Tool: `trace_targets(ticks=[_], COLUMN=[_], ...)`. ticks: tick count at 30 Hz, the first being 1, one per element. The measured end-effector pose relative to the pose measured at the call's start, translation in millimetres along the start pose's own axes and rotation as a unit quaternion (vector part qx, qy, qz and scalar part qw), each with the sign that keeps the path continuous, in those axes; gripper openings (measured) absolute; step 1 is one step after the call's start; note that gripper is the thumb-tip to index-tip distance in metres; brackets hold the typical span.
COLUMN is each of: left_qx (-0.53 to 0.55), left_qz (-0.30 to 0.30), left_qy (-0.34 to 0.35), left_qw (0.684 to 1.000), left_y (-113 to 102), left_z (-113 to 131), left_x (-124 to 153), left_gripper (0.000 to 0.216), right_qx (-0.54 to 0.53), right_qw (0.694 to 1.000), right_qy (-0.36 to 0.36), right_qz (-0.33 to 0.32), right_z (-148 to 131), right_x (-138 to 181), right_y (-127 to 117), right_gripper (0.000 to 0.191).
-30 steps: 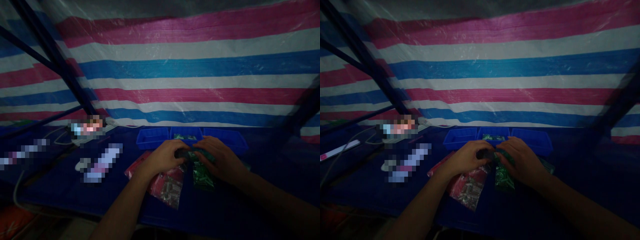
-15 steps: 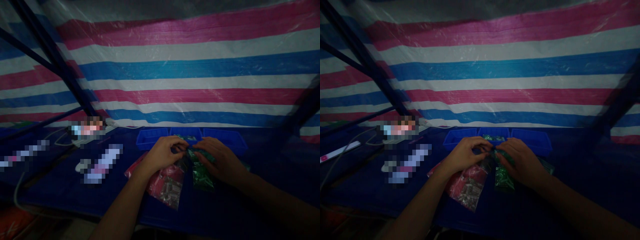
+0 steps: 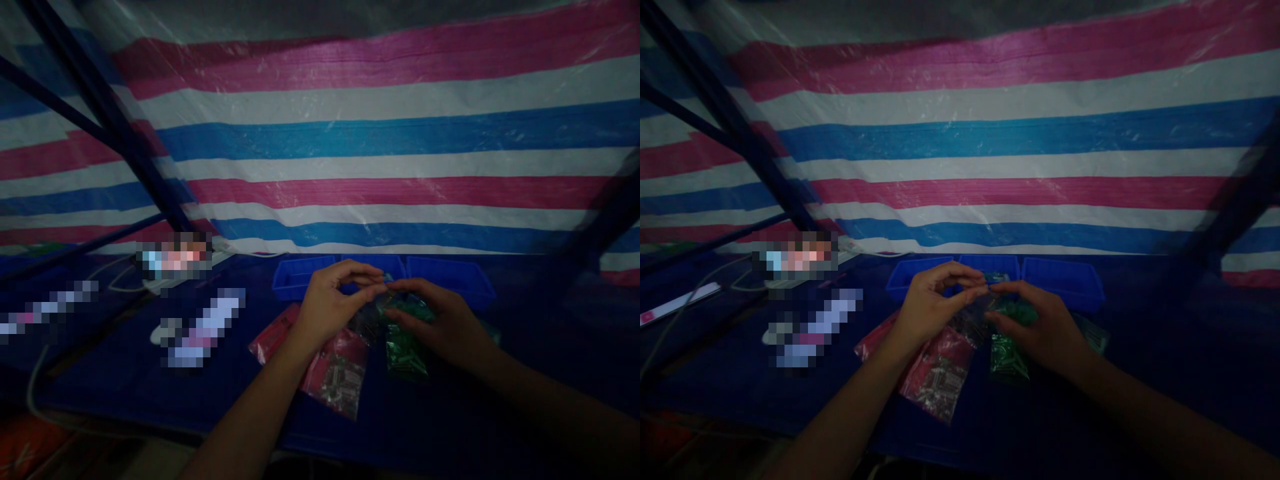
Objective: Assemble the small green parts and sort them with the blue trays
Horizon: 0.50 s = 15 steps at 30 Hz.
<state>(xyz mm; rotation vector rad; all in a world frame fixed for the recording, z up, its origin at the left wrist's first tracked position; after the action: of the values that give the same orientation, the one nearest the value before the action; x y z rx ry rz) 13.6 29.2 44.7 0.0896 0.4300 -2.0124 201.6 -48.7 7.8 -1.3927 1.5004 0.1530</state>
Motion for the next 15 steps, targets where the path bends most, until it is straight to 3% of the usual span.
trace_targets(ticks=[8,15], left_qx=[-0.03,-0.073], left_qz=[-0.04,-0.047], left_qy=[-0.016,-0.01], left_qw=[0.999,0.996], left_y=[8.4,9.6], left_z=[-6.8,-5.0], left_x=[-1.0,0.5], left_gripper=[0.036,0.019], right_qx=[-0.108,-0.177], right_qw=[0.986,0.971], right_qy=[0.096,0.127], right_qz=[0.077,0.097], right_z=[17.3,13.9], right_x=[3.0,0.1], right_y=[1.7,2.3], right_gripper=[0.028,0.029])
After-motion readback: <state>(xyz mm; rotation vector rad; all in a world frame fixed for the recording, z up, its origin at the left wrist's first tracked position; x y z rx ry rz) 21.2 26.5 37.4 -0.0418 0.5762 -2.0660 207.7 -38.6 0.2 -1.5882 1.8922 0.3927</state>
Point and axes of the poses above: each hand's wrist, its own x-axis away from the middle knuckle, its own y-axis out of the palm, z = x × y, the point moved 3 cm from there along -x, towards the middle knuckle, and after that the axes turned 15 degrees about -y, right-handed, at the moved point
